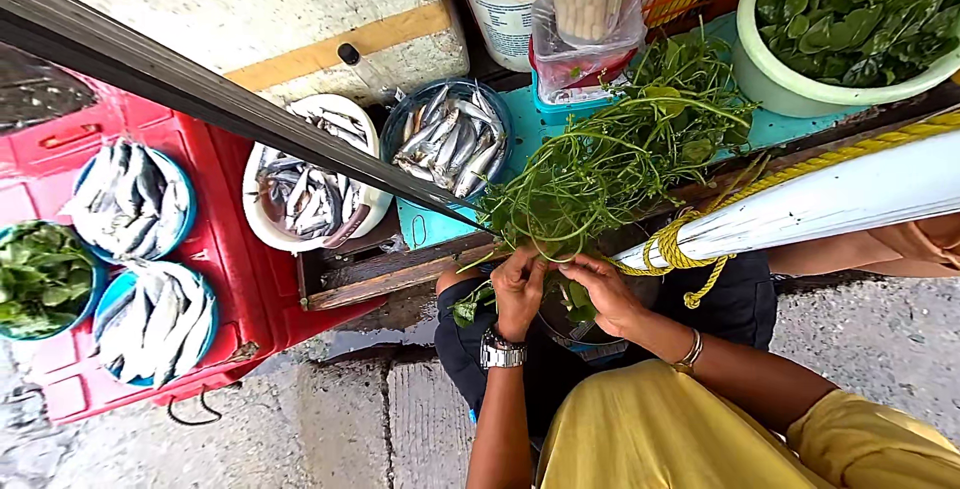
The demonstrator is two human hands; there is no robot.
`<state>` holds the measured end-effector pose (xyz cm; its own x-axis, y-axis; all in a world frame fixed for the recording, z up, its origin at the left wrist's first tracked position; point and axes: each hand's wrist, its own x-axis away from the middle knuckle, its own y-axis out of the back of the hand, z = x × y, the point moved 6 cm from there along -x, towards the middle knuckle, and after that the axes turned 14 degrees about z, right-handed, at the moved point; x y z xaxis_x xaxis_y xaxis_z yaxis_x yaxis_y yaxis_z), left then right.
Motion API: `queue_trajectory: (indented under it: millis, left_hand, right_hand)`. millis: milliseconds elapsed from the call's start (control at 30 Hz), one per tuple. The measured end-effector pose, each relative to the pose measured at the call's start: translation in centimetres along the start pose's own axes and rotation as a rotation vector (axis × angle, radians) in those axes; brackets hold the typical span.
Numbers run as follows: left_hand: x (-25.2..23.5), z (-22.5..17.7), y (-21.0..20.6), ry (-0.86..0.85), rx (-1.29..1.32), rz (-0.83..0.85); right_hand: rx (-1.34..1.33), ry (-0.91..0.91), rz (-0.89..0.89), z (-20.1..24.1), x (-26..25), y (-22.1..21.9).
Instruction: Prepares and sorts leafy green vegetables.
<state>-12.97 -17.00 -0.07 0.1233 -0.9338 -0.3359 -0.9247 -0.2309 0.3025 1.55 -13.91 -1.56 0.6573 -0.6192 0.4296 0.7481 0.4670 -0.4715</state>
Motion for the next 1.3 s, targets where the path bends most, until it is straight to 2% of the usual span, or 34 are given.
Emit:
queue_trajectory:
  millis: [133, 300, 600, 767, 967, 1133, 1300]
  left_hand:
    - [0.8, -0.4, 0.4, -0.089, -0.081, 0.012]
    - [0.8, -0.5, 0.1, -0.151, -0.168, 0.031]
    - [0.8, -1.5, -0.3, -0.198, -0.545, 0.095]
    - [1.0, -2.1, -1.2, -0.227, -0.693, 0.120]
    - [2.0, -2.1, -1.4, -0.183, -0.638, 0.098]
    - [3.7, -2.0, 0.9, -0.033, -0.500, -0.043]
    - [5.6, -2.1, 4.6, 0.032, -0.460, -0.218]
  right_hand:
    - [-0.181, -0.008, -0.112, -0.6, -0.2, -0.4]
    - [-0.333, -0.040, -0.159, 0.0, -1.1, -1.0]
    - [-0.410, -0.057, -0.204, -0.3, -2.0, -0.9]
    - [-0.268, -0.031, -0.267, -0.2, -2.4, -0.7]
    - [-0.239, -0.028, -0.314, -0.3, -2.4, -0.5]
    - [-0.266, -0.053, -0.337, -0.2, -2.2, -0.6]
    - [-0.373, -0.040, -0.299, -0.1, -2.0, -0.6]
